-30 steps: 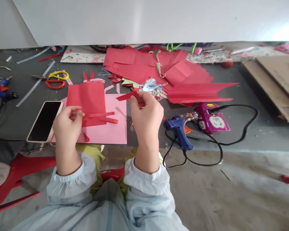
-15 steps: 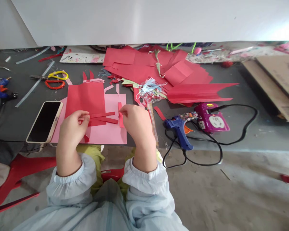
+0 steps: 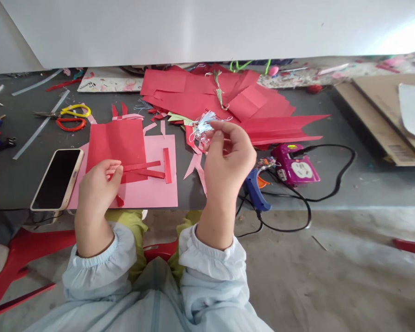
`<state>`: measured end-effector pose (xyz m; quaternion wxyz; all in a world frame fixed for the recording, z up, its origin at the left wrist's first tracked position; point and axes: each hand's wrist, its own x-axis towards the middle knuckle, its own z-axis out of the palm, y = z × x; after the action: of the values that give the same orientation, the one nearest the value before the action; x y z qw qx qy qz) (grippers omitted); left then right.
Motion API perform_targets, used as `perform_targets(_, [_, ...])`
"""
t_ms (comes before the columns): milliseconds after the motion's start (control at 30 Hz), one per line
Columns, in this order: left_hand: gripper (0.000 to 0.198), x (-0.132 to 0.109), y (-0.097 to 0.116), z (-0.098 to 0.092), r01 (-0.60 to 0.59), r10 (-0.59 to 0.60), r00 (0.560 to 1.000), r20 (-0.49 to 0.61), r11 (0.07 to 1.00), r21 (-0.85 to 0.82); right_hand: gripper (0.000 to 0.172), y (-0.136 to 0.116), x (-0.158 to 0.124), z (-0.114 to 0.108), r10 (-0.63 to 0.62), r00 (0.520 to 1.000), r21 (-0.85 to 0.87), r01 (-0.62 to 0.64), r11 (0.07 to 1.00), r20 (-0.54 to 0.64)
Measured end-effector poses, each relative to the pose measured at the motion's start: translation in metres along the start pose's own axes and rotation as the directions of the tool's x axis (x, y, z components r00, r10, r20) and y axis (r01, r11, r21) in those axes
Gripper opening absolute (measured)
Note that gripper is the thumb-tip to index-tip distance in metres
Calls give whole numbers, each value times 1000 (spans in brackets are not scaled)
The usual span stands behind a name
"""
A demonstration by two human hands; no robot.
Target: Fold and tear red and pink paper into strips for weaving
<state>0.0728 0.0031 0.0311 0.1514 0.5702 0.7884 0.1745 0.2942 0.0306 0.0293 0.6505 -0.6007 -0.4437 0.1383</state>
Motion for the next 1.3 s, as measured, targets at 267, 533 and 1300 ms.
perform_targets(267, [31, -1, -1, 6, -111, 113, 992, 61, 993, -27, 20, 4, 1, -6, 27, 998, -73, -23, 997, 52])
perform_targets(533, [31, -7, 8, 10, -207, 222, 961, 163, 973, -106, 22, 1, 0, -2, 28, 997, -90, -22, 996, 67])
perform_targets(1300, [24, -21, 42, 50, -447, 490, 854, 176, 863, -235, 22, -3, -9, 10, 50, 982, -136, -24, 990, 185])
